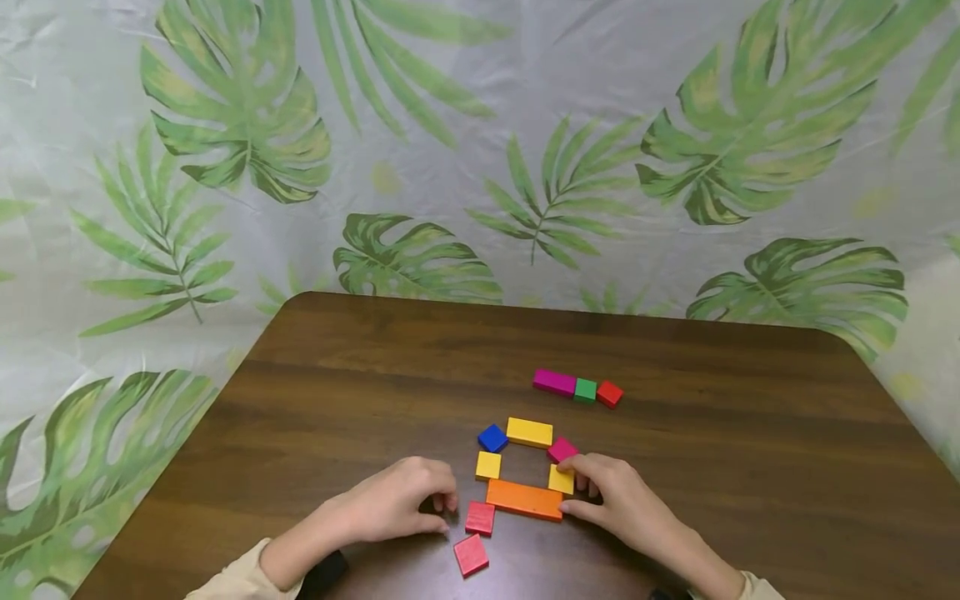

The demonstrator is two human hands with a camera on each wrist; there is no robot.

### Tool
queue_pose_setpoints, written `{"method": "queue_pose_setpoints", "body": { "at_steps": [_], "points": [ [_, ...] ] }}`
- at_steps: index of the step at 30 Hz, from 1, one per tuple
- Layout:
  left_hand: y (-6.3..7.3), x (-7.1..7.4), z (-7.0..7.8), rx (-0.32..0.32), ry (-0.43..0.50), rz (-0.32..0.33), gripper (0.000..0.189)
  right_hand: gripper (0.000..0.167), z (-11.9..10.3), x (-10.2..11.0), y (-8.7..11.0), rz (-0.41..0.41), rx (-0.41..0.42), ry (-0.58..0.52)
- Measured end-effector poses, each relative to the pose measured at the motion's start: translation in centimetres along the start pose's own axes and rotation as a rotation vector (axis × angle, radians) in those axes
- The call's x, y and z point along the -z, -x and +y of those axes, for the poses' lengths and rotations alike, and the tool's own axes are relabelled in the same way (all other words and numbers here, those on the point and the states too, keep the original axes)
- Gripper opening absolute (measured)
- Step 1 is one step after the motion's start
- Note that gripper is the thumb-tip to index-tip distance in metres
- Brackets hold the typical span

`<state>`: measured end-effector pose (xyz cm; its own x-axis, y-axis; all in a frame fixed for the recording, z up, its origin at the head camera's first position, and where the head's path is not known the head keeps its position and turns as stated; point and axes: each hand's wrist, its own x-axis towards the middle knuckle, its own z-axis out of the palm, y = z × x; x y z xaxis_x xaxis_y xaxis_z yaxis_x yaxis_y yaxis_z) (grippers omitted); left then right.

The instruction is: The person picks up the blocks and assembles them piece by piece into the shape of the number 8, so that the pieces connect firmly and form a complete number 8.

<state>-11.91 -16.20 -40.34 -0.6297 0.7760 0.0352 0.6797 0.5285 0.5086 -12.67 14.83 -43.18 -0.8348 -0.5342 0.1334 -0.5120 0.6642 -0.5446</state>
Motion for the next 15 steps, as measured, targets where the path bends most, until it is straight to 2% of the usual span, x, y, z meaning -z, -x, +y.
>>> {"method": "queue_pose_setpoints", "body": {
  "at_steps": [6, 10, 15],
  "points": [
    [-2.3, 1.3, -0.8, 0.018, -0.007, 0.095, 0.014, 0.031, 0.0, 0.3, 0.0, 0.002, -0.005, 0.012],
    [-3.9, 1.4, -0.9, 0.038, -0.001, 0.109, 0.016, 0.031, 0.1, 0.2, 0.0, -0.008, -0.014, 0.004],
    [-5.2, 0.9, -1.0, 0.066, -0.02, 0.111, 0.017, 0.031, 0.1, 0.0, 0.0, -0.001, 0.0, -0.002]
  ]
}}
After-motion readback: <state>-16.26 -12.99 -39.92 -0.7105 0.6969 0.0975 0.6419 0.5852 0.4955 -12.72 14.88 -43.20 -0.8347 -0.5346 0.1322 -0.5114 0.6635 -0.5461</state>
